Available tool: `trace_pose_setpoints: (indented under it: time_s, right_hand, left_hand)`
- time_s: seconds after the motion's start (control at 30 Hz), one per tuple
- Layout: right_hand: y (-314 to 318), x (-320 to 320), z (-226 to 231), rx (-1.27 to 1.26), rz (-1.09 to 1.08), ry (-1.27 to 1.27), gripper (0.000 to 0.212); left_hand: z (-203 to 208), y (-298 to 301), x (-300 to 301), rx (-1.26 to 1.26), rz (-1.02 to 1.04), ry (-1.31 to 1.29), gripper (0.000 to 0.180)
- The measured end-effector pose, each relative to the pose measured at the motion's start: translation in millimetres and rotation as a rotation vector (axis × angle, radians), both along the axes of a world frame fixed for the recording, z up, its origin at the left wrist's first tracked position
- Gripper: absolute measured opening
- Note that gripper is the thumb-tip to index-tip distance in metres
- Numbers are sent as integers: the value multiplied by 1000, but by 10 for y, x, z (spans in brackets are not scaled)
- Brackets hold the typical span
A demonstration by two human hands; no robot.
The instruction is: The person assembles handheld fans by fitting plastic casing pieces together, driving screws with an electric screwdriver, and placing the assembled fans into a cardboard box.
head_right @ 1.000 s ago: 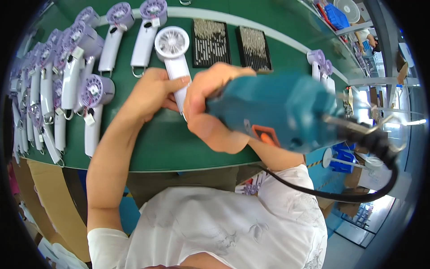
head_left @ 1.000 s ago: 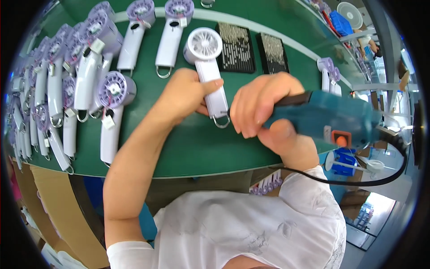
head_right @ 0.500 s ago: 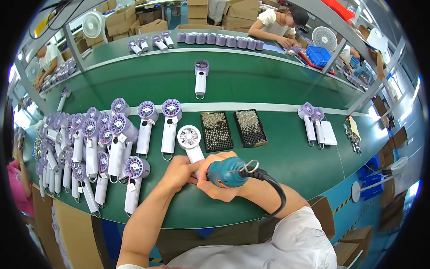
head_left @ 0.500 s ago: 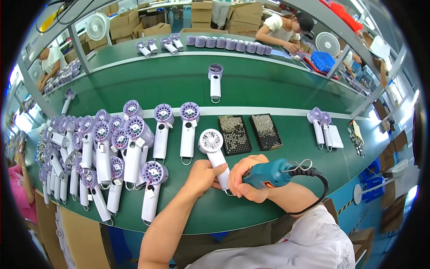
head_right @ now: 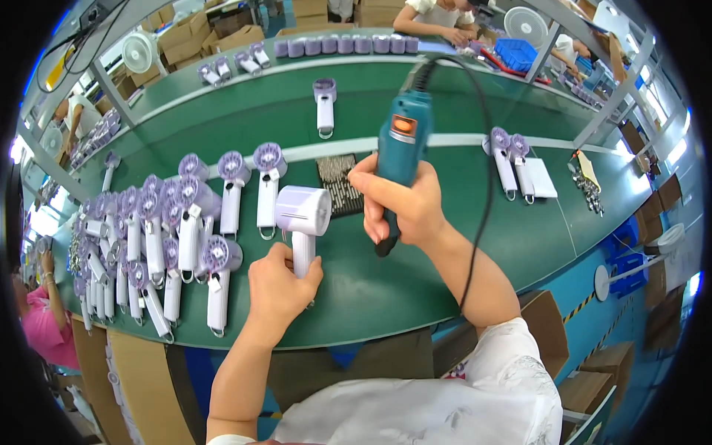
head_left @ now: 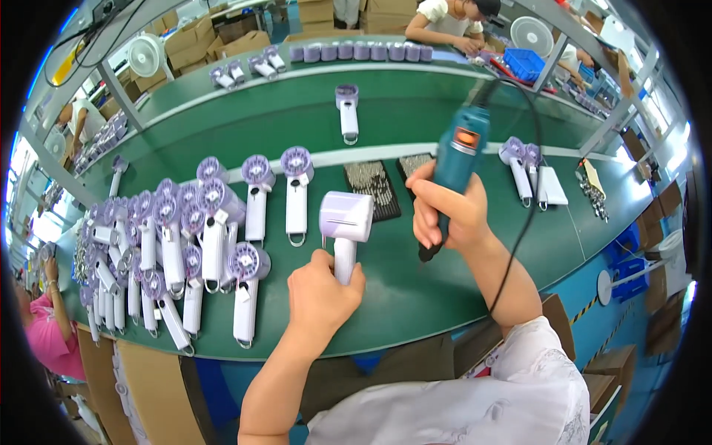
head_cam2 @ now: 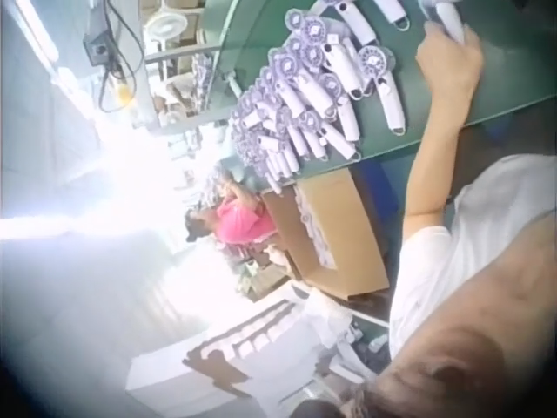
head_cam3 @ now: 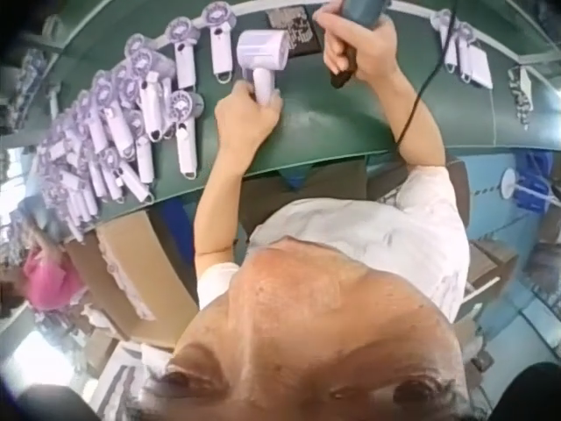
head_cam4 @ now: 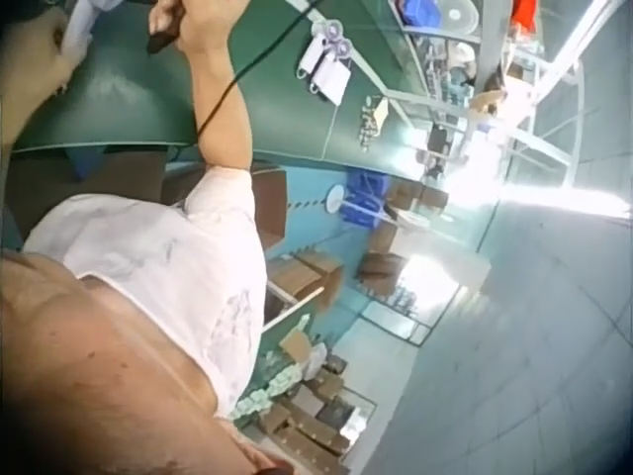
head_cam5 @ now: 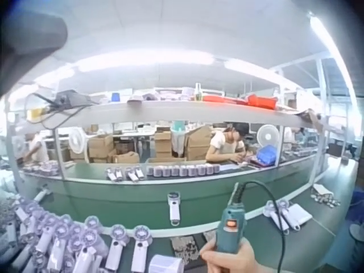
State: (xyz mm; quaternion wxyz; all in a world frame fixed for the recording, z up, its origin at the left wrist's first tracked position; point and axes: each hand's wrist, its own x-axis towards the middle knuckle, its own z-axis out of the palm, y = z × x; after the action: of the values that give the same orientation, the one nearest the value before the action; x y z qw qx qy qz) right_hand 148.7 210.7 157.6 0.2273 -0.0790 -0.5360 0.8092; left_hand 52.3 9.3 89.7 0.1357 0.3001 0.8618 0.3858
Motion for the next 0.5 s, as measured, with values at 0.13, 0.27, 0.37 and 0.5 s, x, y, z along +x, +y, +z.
trace_pose_setpoints:
  time_s: [0.13, 0.27, 0.37, 0.5]
  right_hand:
    - [28, 77, -290, 8, -24, -227, 22]
    - [-47, 21, -548, 149, 85, -404, 26]
    - [-65, -25, -623, 206, 160, -466, 28]
    - [32, -14, -724, 299, 155, -517, 29]
  left_hand:
    - [-73, -106, 344, -67, 24, 345, 36]
    - [-246, -178, 488, -170, 50, 481, 39]
    - [-348, -135, 543, -234, 79, 547, 39]
    - [-335, -9, 670, -225, 69, 557, 41]
